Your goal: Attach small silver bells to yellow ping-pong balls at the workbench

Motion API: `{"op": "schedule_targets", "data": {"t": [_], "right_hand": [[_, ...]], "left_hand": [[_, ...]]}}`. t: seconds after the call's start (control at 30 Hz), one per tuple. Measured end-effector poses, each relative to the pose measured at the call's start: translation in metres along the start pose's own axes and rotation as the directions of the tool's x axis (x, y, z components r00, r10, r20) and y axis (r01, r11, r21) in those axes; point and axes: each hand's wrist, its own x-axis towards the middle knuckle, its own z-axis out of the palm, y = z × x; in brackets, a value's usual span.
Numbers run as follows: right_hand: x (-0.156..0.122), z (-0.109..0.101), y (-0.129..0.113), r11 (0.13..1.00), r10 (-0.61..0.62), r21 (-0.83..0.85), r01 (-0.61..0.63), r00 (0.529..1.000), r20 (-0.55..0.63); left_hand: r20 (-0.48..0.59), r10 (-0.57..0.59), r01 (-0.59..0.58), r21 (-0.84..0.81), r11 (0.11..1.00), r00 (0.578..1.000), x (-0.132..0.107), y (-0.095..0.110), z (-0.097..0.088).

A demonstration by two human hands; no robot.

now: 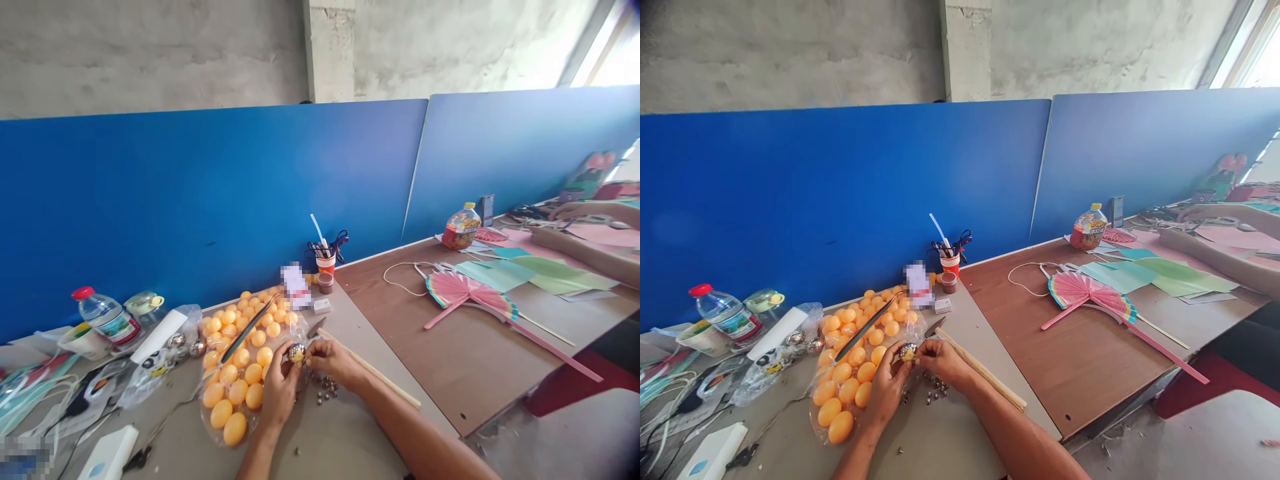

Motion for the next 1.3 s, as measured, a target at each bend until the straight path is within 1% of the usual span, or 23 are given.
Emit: {"op": "schedule_targets", "data": {"t": [0.07, 0.17, 0.3, 0.4, 0.5, 0.7, 0.9, 1.0, 1.13, 1.3], "right_hand": [[0.0015, -0.0009, 0.0017, 0.998, 0.008, 0.059, -0.006, 1.0, -0.029], [0.0027, -0.0032, 0.0025, 0.995, 0.023, 0.101, -0.018, 0.999, -0.049], [0.002, -0.0046, -0.0004, 0.989, 0.042, 0.141, -0.038, 0.999, -0.024], [0.0009, -0.0037, -0.0033, 0.983, 0.046, 0.179, -0.044, 0.999, -0.007], [-0.0003, -0.0029, -0.0057, 0.978, 0.056, 0.202, -0.058, 0.998, 0.017], [-0.0015, -0.0033, -0.0069, 0.978, 0.084, 0.19, -0.09, 0.996, 0.037], [-0.0008, -0.0039, -0.0047, 0.981, 0.077, 0.175, -0.08, 0.997, 0.023], [-0.0003, -0.0049, -0.0039, 0.983, 0.079, 0.166, -0.083, 0.996, 0.028], [0.0001, -0.0064, -0.0028, 0.992, 0.065, 0.109, -0.067, 0.998, 0.024], [-0.0003, -0.0061, -0.0016, 0.995, 0.079, 0.058, -0.08, 0.997, 0.026]], "left_hand": [[0.009, -0.009, 0.009, -0.014, 1.0, 1.0, -0.0004, 0.002, 0.0005], [0.004, -0.009, 0.009, -0.024, 1.0, 1.0, -0.0002, 0.0042, 0.0008], [-0.002, -0.017, 0.017, -0.071, 0.997, 1.0, -0.0002, 0.006, 0.0013], [0.016, -0.042, 0.043, -0.115, 0.992, 0.999, -0.0004, 0.0053, 0.002], [0.033, -0.037, 0.041, -0.139, 0.989, 0.999, -0.0002, 0.0019, 0.0028], [0.009, -0.011, 0.012, -0.137, 0.991, 1.0, 0.001, -0.0032, 0.0034], [0.038, 0.005, -0.004, -0.02, 1.0, 0.999, -0.0008, -0.003, 0.0006], [0.051, 0.009, -0.008, -0.004, 1.0, 0.999, -0.0014, -0.0031, 0.0001], [0.042, 0.033, -0.034, 0.013, 0.999, 0.999, -0.0012, -0.0036, 0.0], [0.04, 0.045, -0.047, 0.058, 0.997, 0.998, -0.0012, -0.0038, -0.0013]]}}
